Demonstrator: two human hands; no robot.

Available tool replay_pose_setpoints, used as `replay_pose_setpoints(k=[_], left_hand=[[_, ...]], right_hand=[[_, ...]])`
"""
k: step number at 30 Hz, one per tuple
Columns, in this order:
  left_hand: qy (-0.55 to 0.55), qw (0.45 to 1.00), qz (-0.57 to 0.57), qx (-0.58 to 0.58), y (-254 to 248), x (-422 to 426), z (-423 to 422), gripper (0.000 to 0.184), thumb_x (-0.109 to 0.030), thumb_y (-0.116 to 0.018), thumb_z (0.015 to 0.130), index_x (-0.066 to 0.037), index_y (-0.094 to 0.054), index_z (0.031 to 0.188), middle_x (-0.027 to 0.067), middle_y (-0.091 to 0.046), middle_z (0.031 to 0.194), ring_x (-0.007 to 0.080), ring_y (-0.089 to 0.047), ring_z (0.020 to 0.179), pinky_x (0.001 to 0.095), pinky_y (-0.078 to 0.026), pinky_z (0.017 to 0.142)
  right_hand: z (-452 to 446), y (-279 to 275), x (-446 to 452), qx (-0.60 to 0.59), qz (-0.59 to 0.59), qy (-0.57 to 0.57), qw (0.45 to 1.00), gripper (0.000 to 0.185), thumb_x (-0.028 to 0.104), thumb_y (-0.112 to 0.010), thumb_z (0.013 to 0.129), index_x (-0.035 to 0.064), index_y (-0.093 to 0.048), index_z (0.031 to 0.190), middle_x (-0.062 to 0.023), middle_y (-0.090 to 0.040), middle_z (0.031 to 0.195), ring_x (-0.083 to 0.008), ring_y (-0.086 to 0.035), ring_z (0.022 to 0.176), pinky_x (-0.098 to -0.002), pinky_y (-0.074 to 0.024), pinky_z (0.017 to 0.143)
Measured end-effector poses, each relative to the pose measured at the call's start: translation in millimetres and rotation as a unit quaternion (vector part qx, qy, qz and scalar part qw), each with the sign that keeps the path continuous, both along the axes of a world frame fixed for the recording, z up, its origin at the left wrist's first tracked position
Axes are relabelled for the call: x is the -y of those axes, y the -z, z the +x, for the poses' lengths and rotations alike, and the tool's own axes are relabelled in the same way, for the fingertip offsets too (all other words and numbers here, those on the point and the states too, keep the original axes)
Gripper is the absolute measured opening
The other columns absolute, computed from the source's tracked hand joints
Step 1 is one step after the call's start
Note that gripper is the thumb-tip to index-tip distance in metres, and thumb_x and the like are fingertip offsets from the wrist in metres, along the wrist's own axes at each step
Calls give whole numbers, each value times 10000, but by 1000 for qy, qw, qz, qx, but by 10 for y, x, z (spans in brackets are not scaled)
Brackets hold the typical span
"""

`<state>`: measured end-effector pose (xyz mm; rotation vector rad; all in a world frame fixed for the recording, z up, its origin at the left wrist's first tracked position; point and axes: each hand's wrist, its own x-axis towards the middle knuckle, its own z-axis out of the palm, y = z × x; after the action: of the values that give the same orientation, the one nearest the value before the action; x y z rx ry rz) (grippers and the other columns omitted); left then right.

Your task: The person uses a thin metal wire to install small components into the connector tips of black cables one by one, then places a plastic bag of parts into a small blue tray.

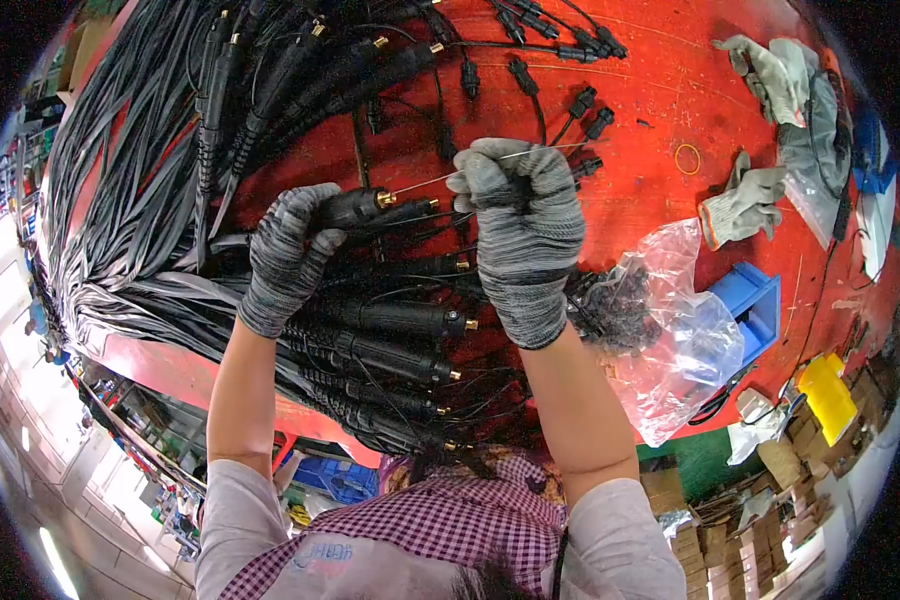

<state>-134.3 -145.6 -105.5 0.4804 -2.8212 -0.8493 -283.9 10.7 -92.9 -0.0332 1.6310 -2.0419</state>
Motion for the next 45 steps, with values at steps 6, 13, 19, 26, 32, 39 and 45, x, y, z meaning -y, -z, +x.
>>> replay_pose_setpoints(k=[6, 13, 19, 26, 32, 39, 45], left_hand=[[-4, 1000, -4, 1, -10, 15, 22, 357, -176, -630, 691, -76, -529, 1019, 92, -565, 892, 268, -546, 811, 357, -427, 742], [-20, 1000, 7, 4, -26, 13, -10, 352, -181, -632, 694, -78, -532, 1015, 97, -564, 883, 275, -547, 803, 354, -429, 740], [-16, 1000, -4, -17, -4, 19, -3, 360, -182, -642, 687, -78, -535, 1014, 99, -565, 882, 273, -548, 792, 351, -440, 718], [-24, 997, -54, -51, 14, 70, -49, 360, -163, -656, 664, -81, -545, 997, 93, -567, 874, 259, -550, 778, 344, -440, 705], [-63, 861, -459, 208, 167, -183, -58, 301, -270, -596, 767, -73, -549, 990, 122, -560, 887, 258, -548, 754, 338, -453, 679], [13, 950, 11, 311, 223, -264, -203, 453, -367, -642, 705, -46, -541, 1008, 123, -554, 923, 295, -536, 914, 358, -437, 795], [27, 960, 67, 269, 76, -182, -56, 452, -375, -621, 721, -67, -539, 1041, 108, -526, 991, 276, -518, 951, 373, -429, 814]], right_hand=[[51, 58, 24, 5, 10, -7, 1000, 94, 21, -568, 799, 30, -543, 890, -69, -607, 807, -122, -600, 683, -218, -495, 576], [63, 17, 51, 22, -15, -21, 999, 99, 21, -569, 799, 26, -543, 894, -75, -607, 822, -135, -601, 700, -221, -496, 603], [256, 231, 219, -13, 0, -126, 992, 62, 88, -638, 770, 57, -591, 795, -1, -594, 788, -58, -534, 725, -194, -427, 673], [-108, 146, 273, 129, 28, -269, 954, 82, 58, -647, 751, 58, -614, 825, 17, -603, 766, -34, -516, 686, -183, -434, 649], [-429, 334, 132, 35, -2, -69, 997, 104, 50, -583, 795, -2, -574, 885, -70, -604, 775, -117, -577, 664, -225, -495, 578], [-292, 216, -295, 43, 108, -81, 990, 109, 92, -573, 820, 11, -549, 889, -57, -598, 796, -91, -566, 665, -199, -471, 567], [-82, 152, -357, 47, 111, -51, 991, 95, 79, -566, 821, 27, -555, 900, -44, -601, 806, -78, -557, 661, -193, -457, 572]])
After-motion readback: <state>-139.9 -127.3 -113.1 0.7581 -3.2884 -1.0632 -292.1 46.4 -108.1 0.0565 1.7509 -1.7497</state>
